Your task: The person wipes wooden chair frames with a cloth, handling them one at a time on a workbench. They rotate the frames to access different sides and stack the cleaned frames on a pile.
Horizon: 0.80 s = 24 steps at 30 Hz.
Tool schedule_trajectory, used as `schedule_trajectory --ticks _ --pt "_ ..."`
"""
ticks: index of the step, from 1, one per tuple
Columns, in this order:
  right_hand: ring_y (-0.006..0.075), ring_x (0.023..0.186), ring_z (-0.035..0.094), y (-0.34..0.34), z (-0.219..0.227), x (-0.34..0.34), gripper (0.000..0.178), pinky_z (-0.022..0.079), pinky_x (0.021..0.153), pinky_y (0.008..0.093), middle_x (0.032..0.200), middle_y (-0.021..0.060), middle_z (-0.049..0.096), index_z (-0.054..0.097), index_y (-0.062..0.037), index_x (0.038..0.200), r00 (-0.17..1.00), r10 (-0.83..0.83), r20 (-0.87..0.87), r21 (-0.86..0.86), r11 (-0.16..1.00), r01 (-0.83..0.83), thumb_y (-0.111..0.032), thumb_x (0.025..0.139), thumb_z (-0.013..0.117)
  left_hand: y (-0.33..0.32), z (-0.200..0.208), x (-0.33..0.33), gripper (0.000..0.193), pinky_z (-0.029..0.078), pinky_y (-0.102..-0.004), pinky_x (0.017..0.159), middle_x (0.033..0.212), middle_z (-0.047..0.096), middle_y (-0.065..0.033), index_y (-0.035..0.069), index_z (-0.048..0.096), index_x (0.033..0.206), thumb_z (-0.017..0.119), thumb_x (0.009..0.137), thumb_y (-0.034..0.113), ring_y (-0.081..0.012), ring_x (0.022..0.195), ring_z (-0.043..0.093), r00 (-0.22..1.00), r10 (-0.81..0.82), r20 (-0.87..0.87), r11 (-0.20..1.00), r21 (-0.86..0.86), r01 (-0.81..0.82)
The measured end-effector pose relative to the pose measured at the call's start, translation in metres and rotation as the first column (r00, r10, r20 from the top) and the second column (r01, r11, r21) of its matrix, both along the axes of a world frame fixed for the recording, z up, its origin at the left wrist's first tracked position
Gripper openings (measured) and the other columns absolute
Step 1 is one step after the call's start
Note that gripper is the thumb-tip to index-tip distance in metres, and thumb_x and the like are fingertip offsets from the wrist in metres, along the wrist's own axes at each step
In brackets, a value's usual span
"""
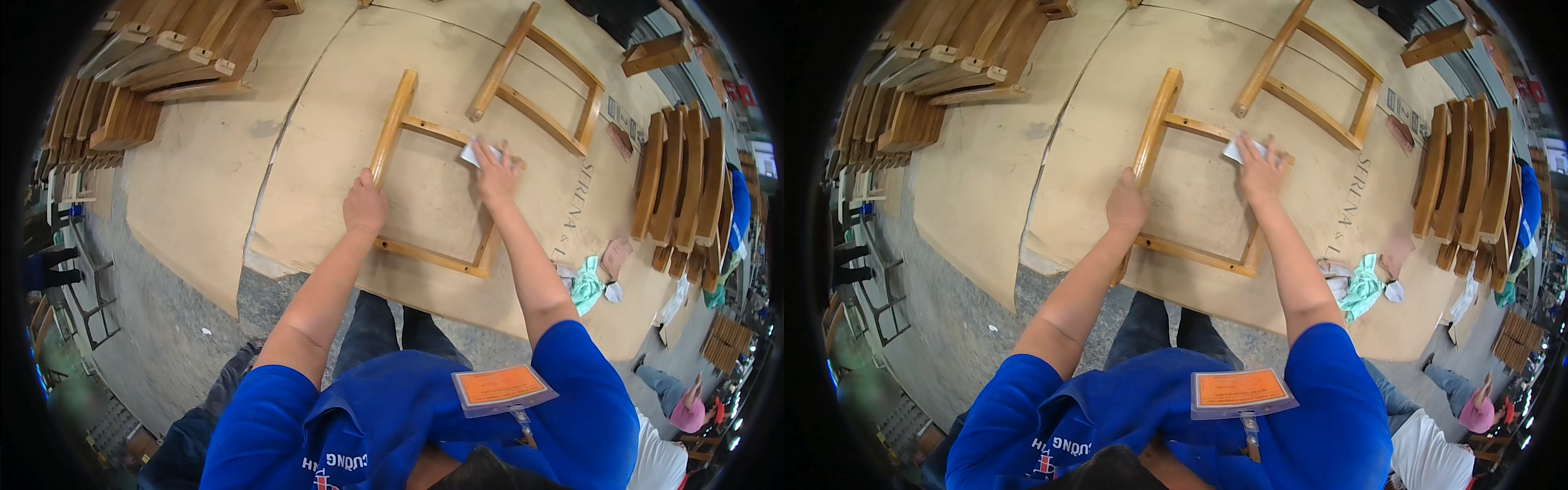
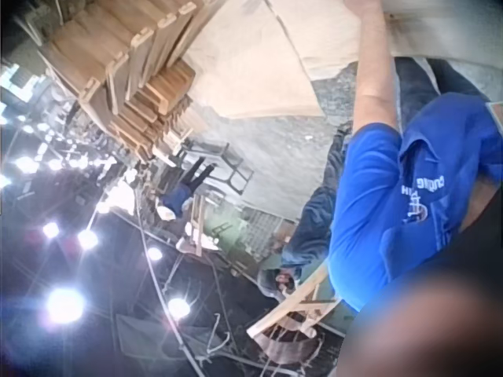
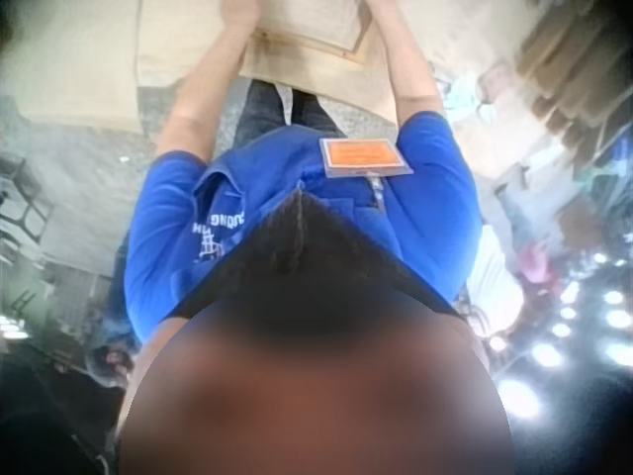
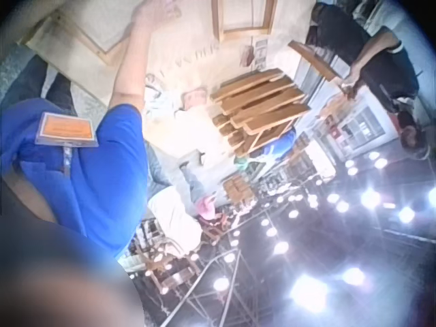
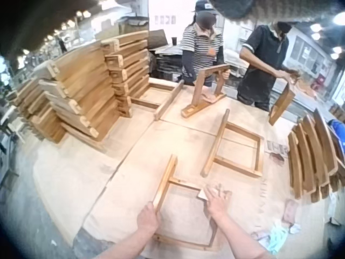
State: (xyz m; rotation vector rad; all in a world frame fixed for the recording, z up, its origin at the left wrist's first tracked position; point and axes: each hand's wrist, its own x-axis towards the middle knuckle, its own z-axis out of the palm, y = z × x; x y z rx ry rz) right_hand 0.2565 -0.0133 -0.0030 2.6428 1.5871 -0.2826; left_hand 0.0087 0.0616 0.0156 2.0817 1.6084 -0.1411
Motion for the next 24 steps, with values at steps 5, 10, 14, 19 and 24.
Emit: schedule_trajectory --ticks 5,10,14,19,24 --pt "0.0324 0.142 0.025 0.043 -0.014 -0.036 0.058 0.013 0.11 0.068 0.151 -0.0083 0.035 0.039 -0.0253 0.144 0.994 0.026 -0.11 0.092 0.996 -0.016 -0.02 0.088 0.057 -0.002 -0.003 -0.002 0.042 0.051 -0.044 0.084 0.107 0.058 -0.0187 0.003 0.039 0.122 0.057 0.086 0.016 -0.0353 0.098 0.06 0.999 0.007 0.038 1.0 0.021 -0.007" --pt "0.029 0.141 0.027 0.074 -0.012 -0.04 0.058 0.022 0.108 0.0662 0.149 -0.0096 0.037 0.042 -0.0293 0.141 0.907 0.421 0.008 0.293 0.866 -0.404 -0.022 0.087 0.061 -0.001 -0.007 -0.003 0.043 0.051 -0.0464 0.081 0.109 0.058 -0.02 0.003 0.04 0.122 0.059 0.087 0.019 -0.0373 0.097 0.06 0.996 0.033 0.082 0.999 0.036 -0.036" --pt "0.0283 0.135 0.035 0.063 -0.013 -0.022 0.061 0.027 0.108 0.0637 0.144 -0.0067 0.042 0.043 -0.0297 0.14 0.948 0.319 0.01 0.215 0.925 -0.314 -0.018 0.083 0.064 0.0 -0.015 -0.004 0.028 0.051 -0.0465 0.077 0.101 0.062 -0.0194 0.005 0.046 0.114 0.053 0.089 0.016 -0.0366 0.093 0.063 0.995 0.045 0.093 0.997 0.058 -0.051" --pt "0.0284 0.127 0.041 0.079 -0.022 -0.032 0.063 0.031 0.106 0.0612 0.136 -0.0047 0.048 0.046 -0.0275 0.139 0.908 0.42 0.01 0.338 0.853 -0.398 -0.011 0.079 0.063 0.0 -0.019 -0.002 0.036 0.051 -0.0491 0.079 0.103 0.061 -0.0219 0.004 0.045 0.122 0.052 0.091 0.022 -0.0384 0.091 0.062 0.986 0.107 0.131 0.993 -0.056 -0.101" --pt "0.0291 0.132 0.038 0.078 -0.018 -0.04 0.063 0.025 0.109 0.0591 0.142 -0.0061 0.044 0.049 -0.0262 0.137 0.947 0.314 0.07 0.154 0.934 -0.322 -0.008 0.078 0.061 0.0 -0.006 -0.003 0.027 0.051 -0.0474 0.083 0.112 0.058 -0.0217 0.002 0.046 0.117 0.037 0.095 0.014 -0.0366 0.099 0.061 0.992 0.081 0.093 0.994 -0.078 -0.074"
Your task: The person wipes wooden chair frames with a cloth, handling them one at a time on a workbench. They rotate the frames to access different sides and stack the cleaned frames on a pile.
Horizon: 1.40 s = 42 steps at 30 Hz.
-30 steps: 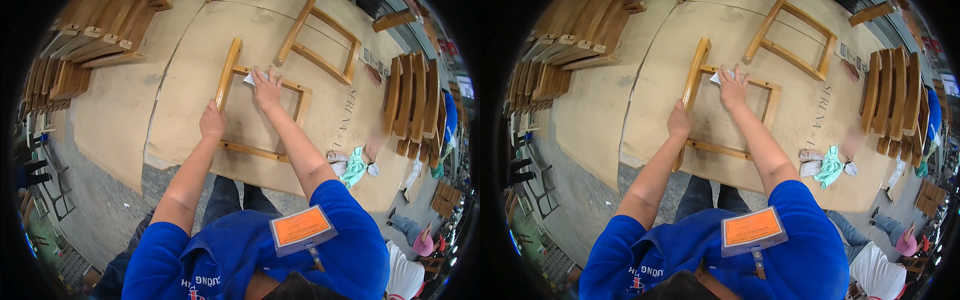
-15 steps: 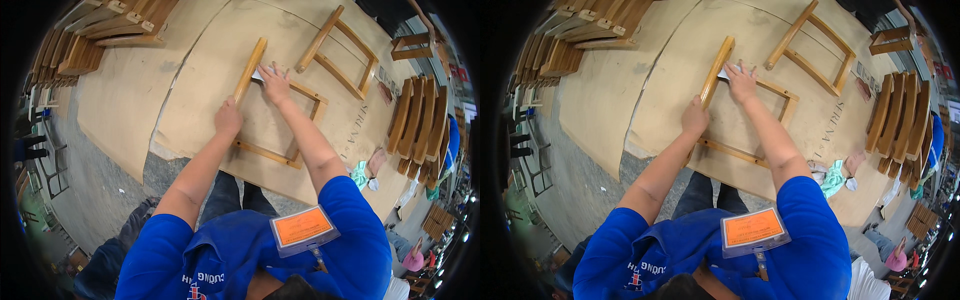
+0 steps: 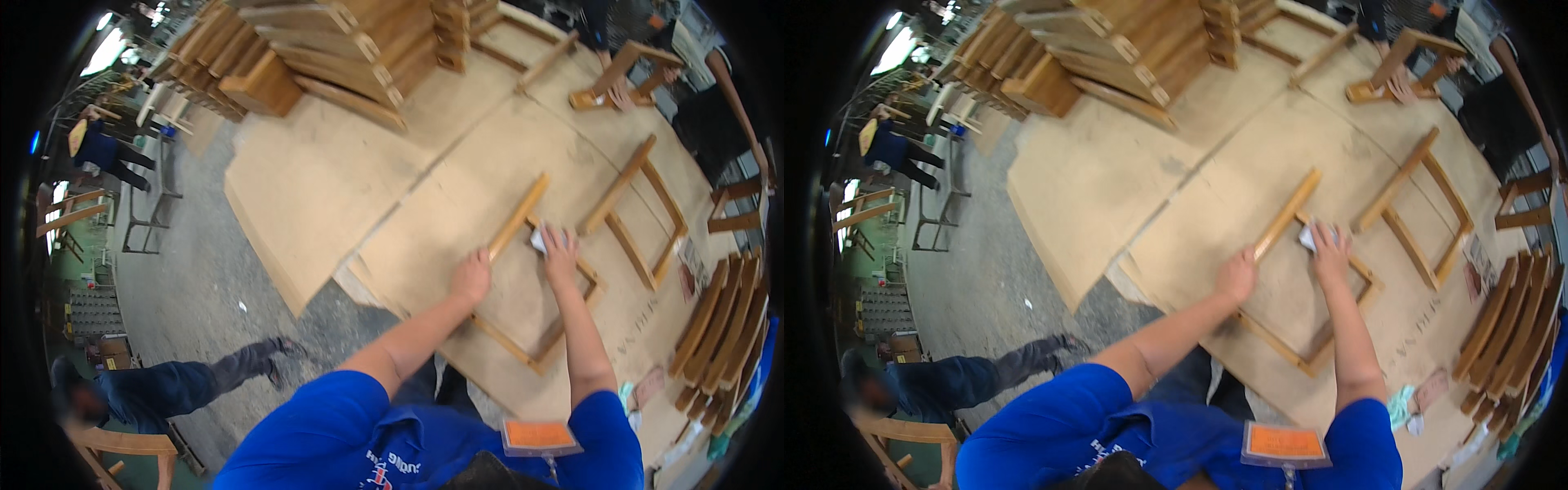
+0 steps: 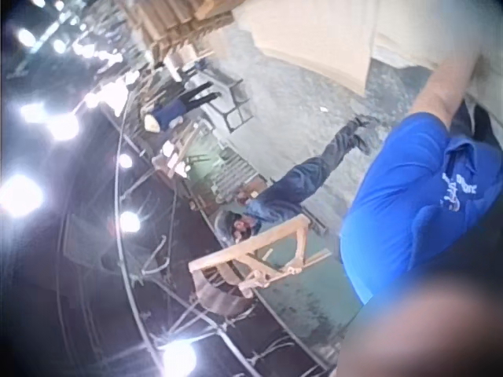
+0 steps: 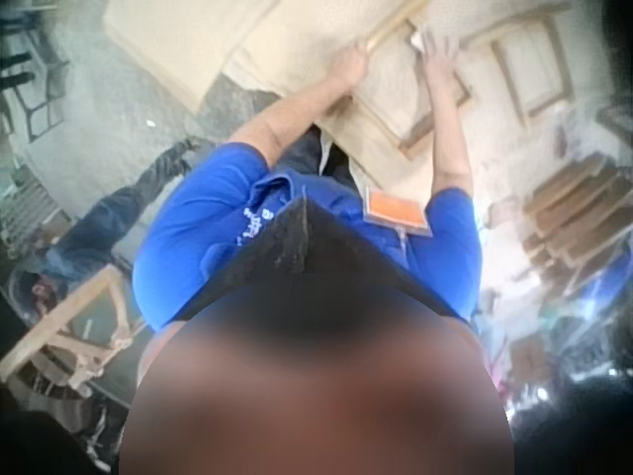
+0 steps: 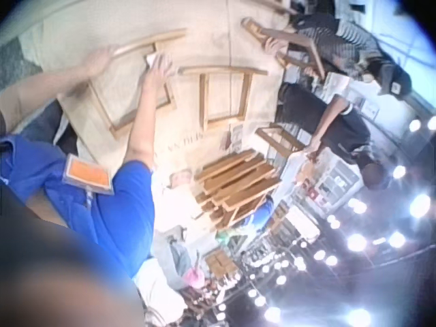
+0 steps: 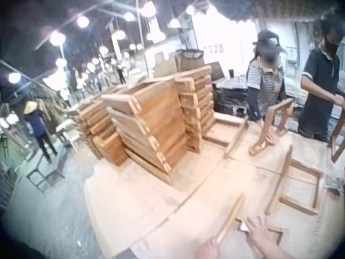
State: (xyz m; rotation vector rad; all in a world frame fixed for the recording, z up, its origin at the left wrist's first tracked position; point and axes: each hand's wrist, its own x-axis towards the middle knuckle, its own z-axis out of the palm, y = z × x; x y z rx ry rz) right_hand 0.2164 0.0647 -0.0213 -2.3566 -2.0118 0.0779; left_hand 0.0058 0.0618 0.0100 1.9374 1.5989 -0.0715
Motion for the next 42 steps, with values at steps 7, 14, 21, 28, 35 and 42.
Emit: schedule_trajectory --ticks 7,14,21,28,35,42 --pt "0.0266 0.131 0.038 -0.023 -0.009 0.019 0.061 0.021 0.111 0.06 0.142 -0.0062 0.044 0.048 -0.0237 0.137 0.981 0.079 -0.18 0.13 0.99 -0.056 -0.01 0.079 0.063 -0.006 -0.002 0.0 0.037 0.05 -0.0436 0.086 0.112 0.057 -0.0207 0.002 0.042 0.124 0.049 0.091 0.018 -0.0351 0.102 0.059 0.999 -0.011 0.043 0.999 0.053 0.008" --pt "0.0331 0.139 0.028 -0.033 0.004 0.019 0.064 0.015 0.113 0.0621 0.146 -0.0067 0.041 0.046 -0.024 0.139 0.975 -0.11 -0.196 0.012 0.993 0.114 -0.009 0.08 0.063 -0.005 -0.008 -0.001 0.041 0.051 -0.0459 0.081 0.107 0.059 -0.0188 0.003 0.042 0.122 0.057 0.087 0.02 -0.0366 0.097 0.061 1.0 0.002 0.031 0.996 0.087 -0.004" --pt "0.0352 0.142 0.021 -0.006 0.004 -0.001 0.061 0.012 0.113 0.0633 0.148 -0.0081 0.04 0.045 -0.0238 0.14 0.974 0.109 -0.198 0.117 0.989 -0.087 -0.01 0.083 0.059 -0.01 -0.007 -0.003 0.04 0.052 -0.0452 0.08 0.107 0.059 -0.0187 0.003 0.043 0.122 0.056 0.087 0.018 -0.0353 0.097 0.061 0.997 -0.014 0.075 0.986 0.165 0.002" --pt "0.0363 0.142 0.021 -0.017 0.011 0.002 0.064 0.011 0.113 0.0629 0.149 -0.0095 0.038 0.043 -0.0243 0.142 0.976 -0.046 -0.212 0.017 0.999 0.051 -0.008 0.082 0.059 -0.01 -0.017 -0.001 0.036 0.053 -0.0455 0.077 0.103 0.06 -0.0188 0.003 0.044 0.117 0.056 0.086 0.016 -0.0361 0.092 0.062 0.998 -0.013 0.063 0.977 0.212 -0.001" --pt "0.0378 0.14 0.025 -0.011 0.001 0.008 0.065 0.017 0.111 0.0649 0.15 -0.0105 0.036 0.039 -0.0268 0.145 0.995 0.091 -0.045 -0.017 0.996 -0.092 -0.009 0.084 0.056 -0.007 -0.02 0.001 0.029 0.052 -0.0483 0.077 0.1 0.062 -0.0206 0.003 0.047 0.116 0.048 0.089 0.014 -0.0385 0.089 0.063 1.0 0.01 0.03 0.982 0.188 -0.016" --pt "0.0385 0.14 0.027 -0.145 -0.029 0.113 0.059 0.019 0.11 0.0643 0.151 -0.0124 0.034 0.039 -0.0308 0.144 0.977 -0.208 0.036 -0.044 0.977 0.21 -0.013 0.089 0.054 -0.003 -0.024 0.002 0.031 0.053 -0.0487 0.077 0.1 0.062 -0.0196 0.006 0.048 0.117 0.05 0.089 0.017 -0.0372 0.089 0.064 1.0 0.03 0.008 0.984 0.177 -0.03"
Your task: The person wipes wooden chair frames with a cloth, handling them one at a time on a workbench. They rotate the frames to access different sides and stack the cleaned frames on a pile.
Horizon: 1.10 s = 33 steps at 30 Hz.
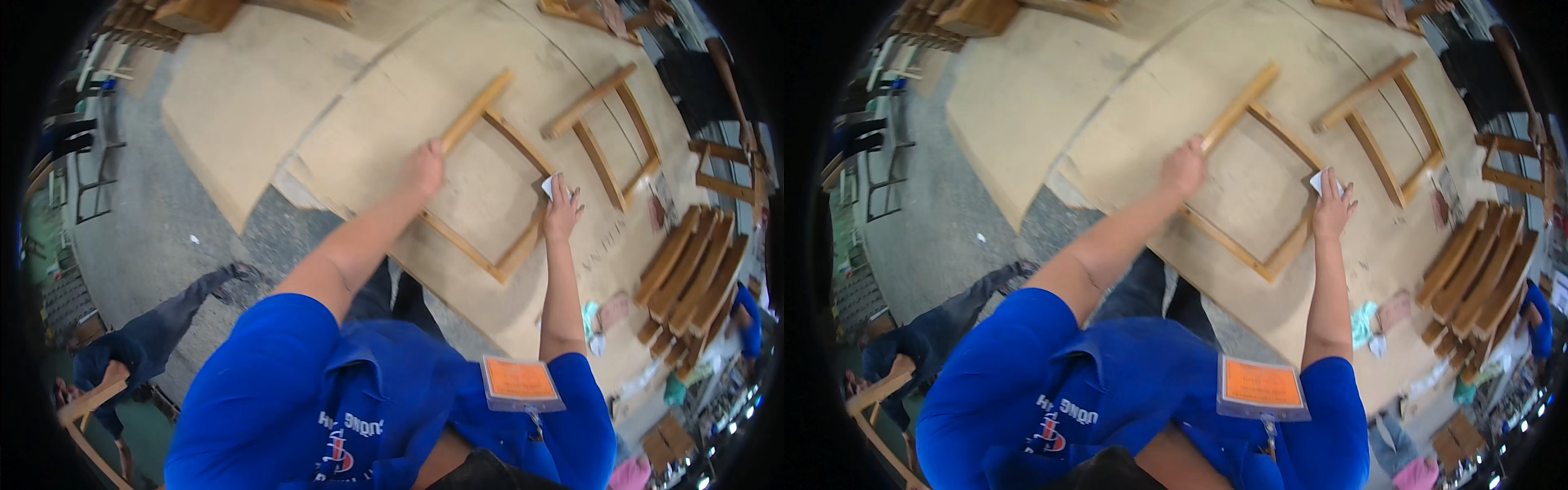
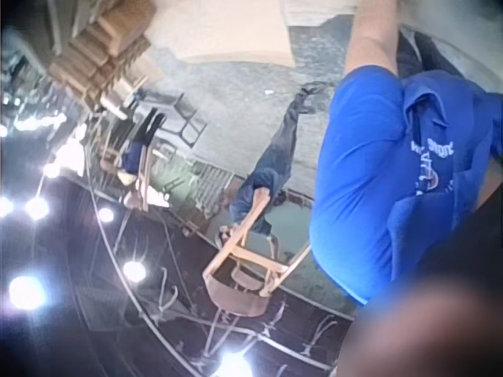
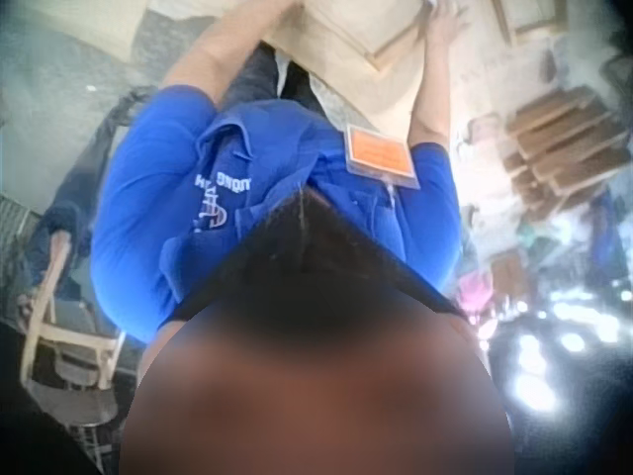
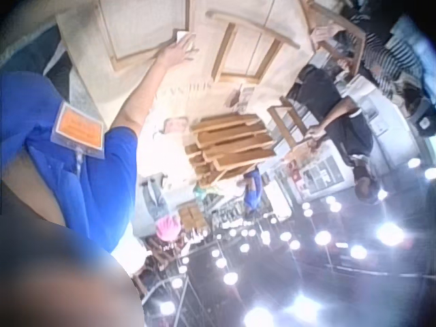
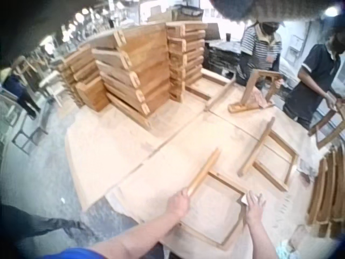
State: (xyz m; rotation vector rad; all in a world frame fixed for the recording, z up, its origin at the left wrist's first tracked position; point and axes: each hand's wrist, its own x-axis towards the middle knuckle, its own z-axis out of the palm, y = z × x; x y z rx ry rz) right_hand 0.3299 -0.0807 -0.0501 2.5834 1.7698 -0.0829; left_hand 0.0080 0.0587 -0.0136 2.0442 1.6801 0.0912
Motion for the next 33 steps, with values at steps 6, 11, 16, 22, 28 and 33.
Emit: schedule_trajectory --ticks 6,11,16,22,28,33 --pt "0.0413 0.128 0.043 -0.083 0.046 0.006 0.048 0.035 0.105 0.0531 0.139 0.0046 0.052 0.051 -0.0135 0.135 0.924 -0.288 -0.252 0.061 0.948 0.312 -0.011 0.087 0.054 -0.004 0.005 -0.004 0.038 0.053 -0.0462 0.079 0.101 0.062 -0.0172 0.006 0.045 0.118 0.059 0.086 0.021 -0.0353 0.092 0.063 0.999 -0.047 0.016 0.999 -0.003 0.047" --pt "0.0336 0.112 0.049 -0.124 0.051 -0.122 0.055 0.035 0.104 0.0506 0.138 0.0058 0.051 0.055 -0.0142 0.13 0.954 0.221 -0.202 0.106 0.973 -0.203 -0.007 0.076 0.059 -0.001 0.013 -0.005 0.038 0.052 -0.0438 0.081 0.105 0.06 -0.0162 0.006 0.045 0.118 0.059 0.086 0.021 -0.0332 0.097 0.062 0.998 -0.059 -0.011 0.997 -0.039 0.059" --pt "0.033 0.119 0.04 -0.151 0.049 -0.176 0.062 0.026 0.105 0.0619 0.147 -0.0049 0.039 0.052 -0.0173 0.134 0.923 0.317 -0.218 -0.025 0.943 -0.331 -0.014 0.074 0.065 0.0 0.018 -0.008 0.037 0.051 -0.0434 0.081 0.103 0.061 -0.015 0.009 0.049 0.118 0.059 0.084 0.02 -0.0319 0.098 0.061 0.995 -0.008 0.096 1.0 -0.029 0.011" --pt "0.034 0.122 0.038 -0.089 0.05 -0.212 0.067 0.024 0.106 0.065 0.149 -0.0059 0.035 0.047 -0.0178 0.139 0.867 0.411 -0.281 0.049 0.909 -0.415 -0.016 0.075 0.065 0.001 0.016 -0.005 0.045 0.051 -0.0432 0.083 0.104 0.06 -0.0143 0.013 0.047 0.125 0.061 0.083 0.021 -0.031 0.1 0.06 1.0 -0.01 0.025 0.999 -0.037 0.011" --pt "0.0355 0.122 0.038 -0.054 0.033 -0.245 0.067 0.026 0.103 0.0672 0.146 -0.0059 0.037 0.048 -0.0202 0.137 0.845 0.458 -0.276 0.138 0.889 -0.436 -0.015 0.073 0.066 0.012 0.004 -0.014 0.054 0.05 -0.0407 0.09 0.116 0.06 -0.0176 0.009 0.047 0.128 0.064 0.078 0.019 -0.0342 0.105 0.06 0.969 0.022 0.246 0.993 -0.12 0.007" --pt "0.0346 0.121 0.038 -0.069 0.042 -0.234 0.065 0.024 0.103 0.0688 0.146 -0.0051 0.035 0.046 -0.0197 0.138 0.852 0.427 -0.304 0.086 0.903 -0.421 -0.016 0.076 0.063 0.018 -0.01 -0.017 0.06 0.047 -0.0395 0.094 0.119 0.058 -0.0192 0.007 0.046 0.132 0.065 0.075 0.016 -0.0342 0.11 0.058 0.948 0.03 0.316 0.988 -0.152 0.02"
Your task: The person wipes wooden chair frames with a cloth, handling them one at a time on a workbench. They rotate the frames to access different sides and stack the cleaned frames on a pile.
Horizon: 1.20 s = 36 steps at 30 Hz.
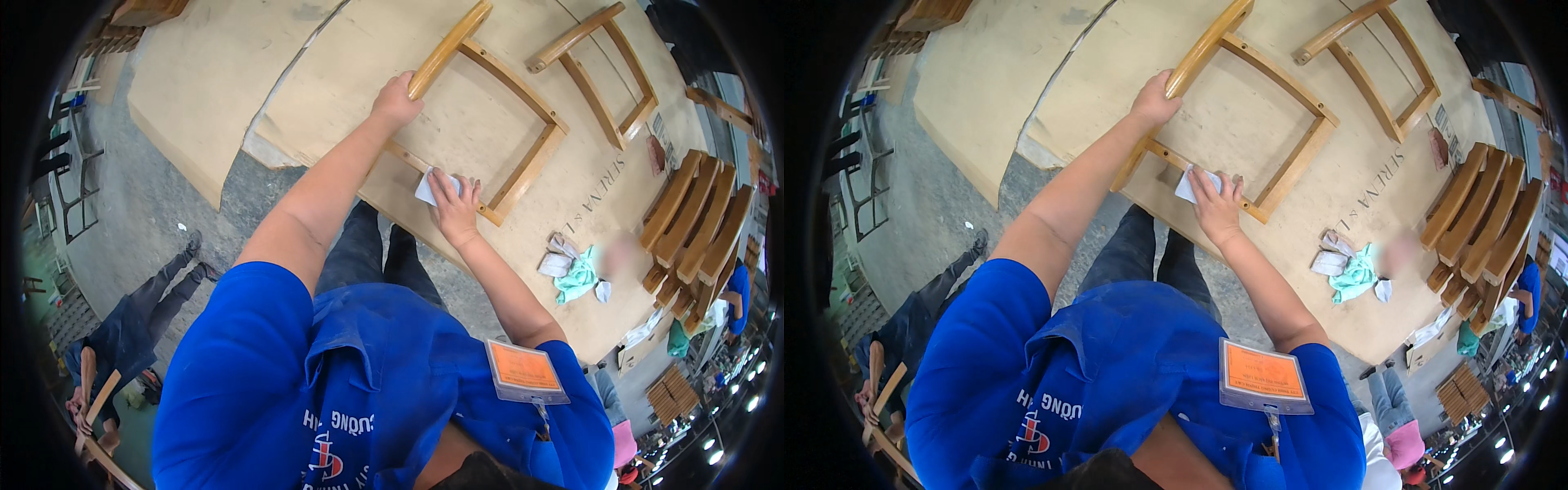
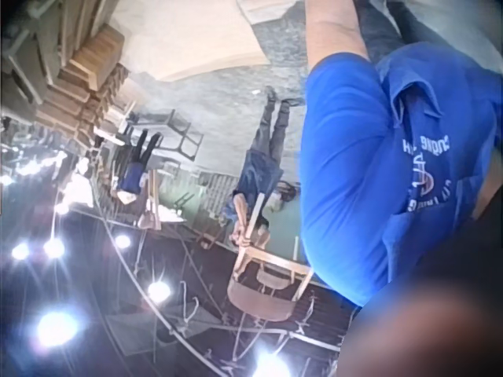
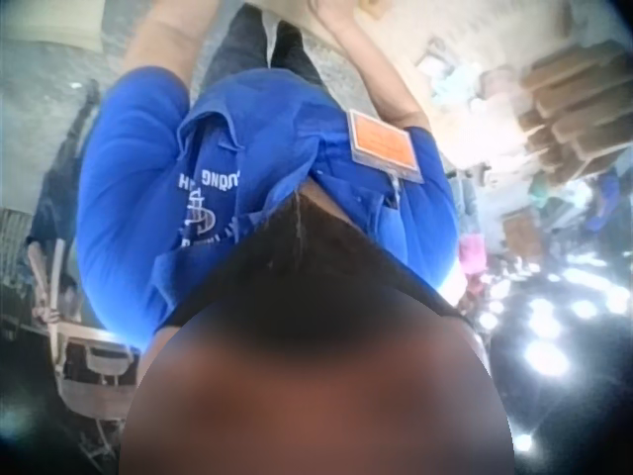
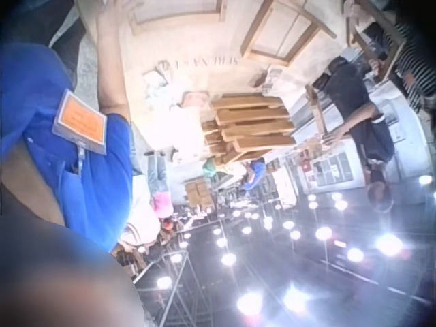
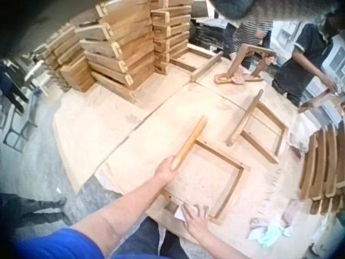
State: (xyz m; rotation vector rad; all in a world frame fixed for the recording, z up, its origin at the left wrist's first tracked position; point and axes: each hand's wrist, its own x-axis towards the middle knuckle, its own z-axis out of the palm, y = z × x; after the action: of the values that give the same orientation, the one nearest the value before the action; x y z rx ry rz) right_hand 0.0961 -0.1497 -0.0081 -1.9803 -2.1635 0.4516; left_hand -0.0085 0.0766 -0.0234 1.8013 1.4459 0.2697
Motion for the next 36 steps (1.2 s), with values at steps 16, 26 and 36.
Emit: schedule_trajectory --ticks 16,26,36 --pt "0.0345 0.123 0.035 0.03 -0.007 -0.039 0.059 0.023 0.102 0.0703 0.145 -0.0041 0.034 0.043 -0.0155 0.141 1.0 0.018 -0.013 0.036 0.999 -0.018 -0.015 0.083 0.054 -0.004 0.006 0.003 0.061 0.047 -0.0414 0.096 0.125 0.053 -0.0133 0.016 0.044 0.134 0.065 0.078 0.02 -0.0308 0.116 0.054 0.991 -0.006 -0.135 1.0 -0.021 0.003" --pt "0.035 0.131 0.032 0.032 -0.011 -0.048 0.055 0.025 0.102 0.0695 0.144 -0.0036 0.038 0.051 -0.0175 0.134 0.997 -0.008 -0.073 0.08 0.997 0.014 -0.014 0.08 0.056 -0.006 0.005 0.003 0.059 0.046 -0.0414 0.097 0.124 0.054 -0.0151 0.012 0.045 0.133 0.064 0.078 0.019 -0.0325 0.116 0.054 0.994 -0.007 -0.113 0.999 0.031 0.011" --pt "0.0376 0.138 0.024 -0.01 0.002 -0.016 0.062 0.023 0.103 0.07 0.148 -0.0027 0.035 0.046 -0.0206 0.14 0.994 -0.096 0.041 -0.03 0.995 0.098 -0.012 0.079 0.056 -0.001 -0.002 0.002 0.062 0.046 -0.0414 0.097 0.126 0.053 -0.0159 0.013 0.043 0.137 0.063 0.078 0.019 -0.0334 0.116 0.054 0.995 -0.015 -0.095 1.0 0.007 0.016"
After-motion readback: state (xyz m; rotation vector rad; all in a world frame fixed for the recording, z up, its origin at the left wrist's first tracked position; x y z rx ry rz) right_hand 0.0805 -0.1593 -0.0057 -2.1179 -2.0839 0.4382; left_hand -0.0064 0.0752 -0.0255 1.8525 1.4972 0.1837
